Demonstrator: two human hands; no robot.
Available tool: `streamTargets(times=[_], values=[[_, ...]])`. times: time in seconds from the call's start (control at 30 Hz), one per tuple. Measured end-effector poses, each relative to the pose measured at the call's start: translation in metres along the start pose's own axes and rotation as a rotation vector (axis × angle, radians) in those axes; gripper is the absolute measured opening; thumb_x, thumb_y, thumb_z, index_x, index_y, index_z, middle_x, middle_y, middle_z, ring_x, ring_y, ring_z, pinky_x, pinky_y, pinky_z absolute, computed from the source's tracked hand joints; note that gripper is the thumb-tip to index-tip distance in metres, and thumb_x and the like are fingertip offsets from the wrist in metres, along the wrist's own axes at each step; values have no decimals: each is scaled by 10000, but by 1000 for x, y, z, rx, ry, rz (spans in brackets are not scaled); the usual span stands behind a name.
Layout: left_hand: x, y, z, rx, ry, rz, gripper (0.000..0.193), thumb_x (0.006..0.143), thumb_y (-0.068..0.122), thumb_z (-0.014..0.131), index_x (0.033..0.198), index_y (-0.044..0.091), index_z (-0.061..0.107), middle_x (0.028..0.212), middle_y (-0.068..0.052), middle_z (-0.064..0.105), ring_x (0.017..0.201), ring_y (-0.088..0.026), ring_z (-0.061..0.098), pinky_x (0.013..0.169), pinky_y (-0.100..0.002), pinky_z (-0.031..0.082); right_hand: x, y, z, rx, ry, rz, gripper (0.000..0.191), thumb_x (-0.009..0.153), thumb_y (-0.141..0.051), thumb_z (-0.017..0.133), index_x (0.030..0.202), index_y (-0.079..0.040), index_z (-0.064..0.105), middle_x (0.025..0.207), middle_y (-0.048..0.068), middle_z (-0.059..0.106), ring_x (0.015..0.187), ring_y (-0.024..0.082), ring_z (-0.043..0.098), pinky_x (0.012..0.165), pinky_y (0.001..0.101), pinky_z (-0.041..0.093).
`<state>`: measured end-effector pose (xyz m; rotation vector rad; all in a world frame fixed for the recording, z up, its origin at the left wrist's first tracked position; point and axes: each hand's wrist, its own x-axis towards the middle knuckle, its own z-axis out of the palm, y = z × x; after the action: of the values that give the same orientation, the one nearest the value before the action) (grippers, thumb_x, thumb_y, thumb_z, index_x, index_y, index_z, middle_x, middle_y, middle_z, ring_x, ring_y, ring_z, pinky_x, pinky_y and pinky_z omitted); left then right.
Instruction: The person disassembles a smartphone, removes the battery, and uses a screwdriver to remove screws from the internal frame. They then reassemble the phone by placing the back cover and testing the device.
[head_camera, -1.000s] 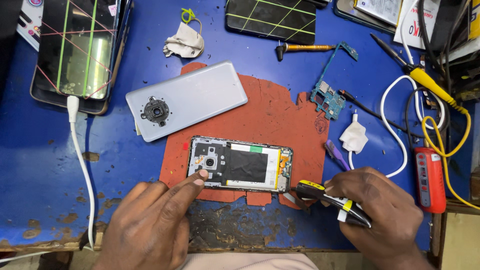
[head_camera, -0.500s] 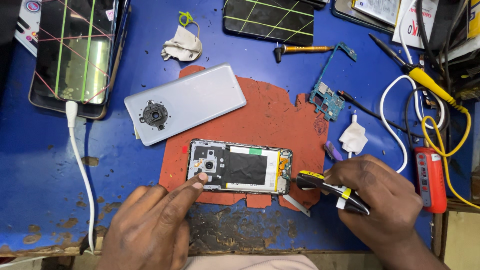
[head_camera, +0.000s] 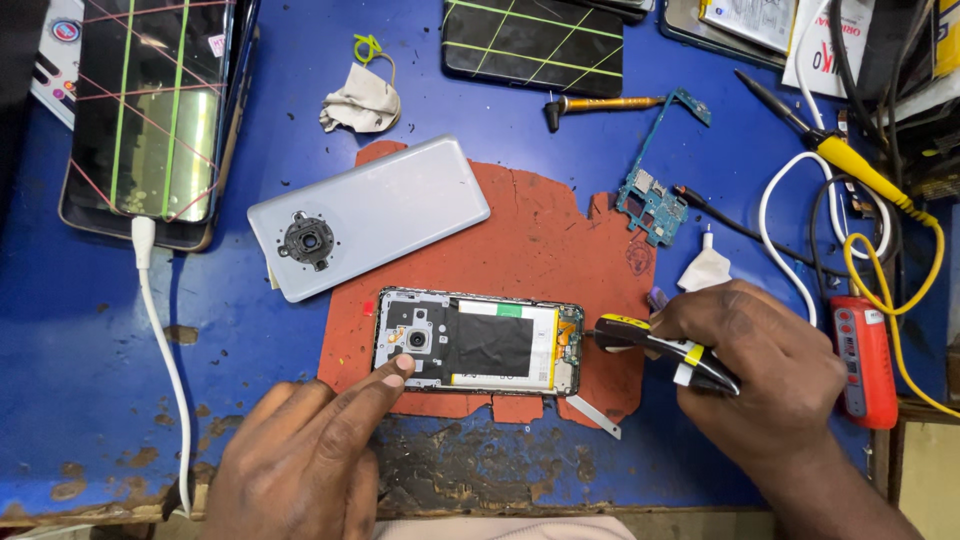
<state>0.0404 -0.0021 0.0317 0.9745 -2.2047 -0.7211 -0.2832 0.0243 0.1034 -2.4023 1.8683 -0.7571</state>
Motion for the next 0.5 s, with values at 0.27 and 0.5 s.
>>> streamTargets(times=[0.27, 0.5], values=[[-2, -3, 2, -3, -18, -14, 650, 668, -129, 654, 1307, -44, 569, 953, -175, 756, 610, -193, 584, 593, -422, 461, 3, 7, 3, -1, 8, -14, 292, 721, 196, 648, 934, -4, 635, 862, 98, 702, 786, 239, 745, 683, 313, 581], [0, -3, 3, 3, -2, -1, 629, 670, -137, 645, 1287, -40, 562, 1042, -193, 769, 608, -195, 590, 577, -424, 453, 7, 12, 4, -13, 16, -27, 285, 717, 198, 648, 927, 6, 635, 849, 106, 698, 828, 262, 745, 668, 319, 579]])
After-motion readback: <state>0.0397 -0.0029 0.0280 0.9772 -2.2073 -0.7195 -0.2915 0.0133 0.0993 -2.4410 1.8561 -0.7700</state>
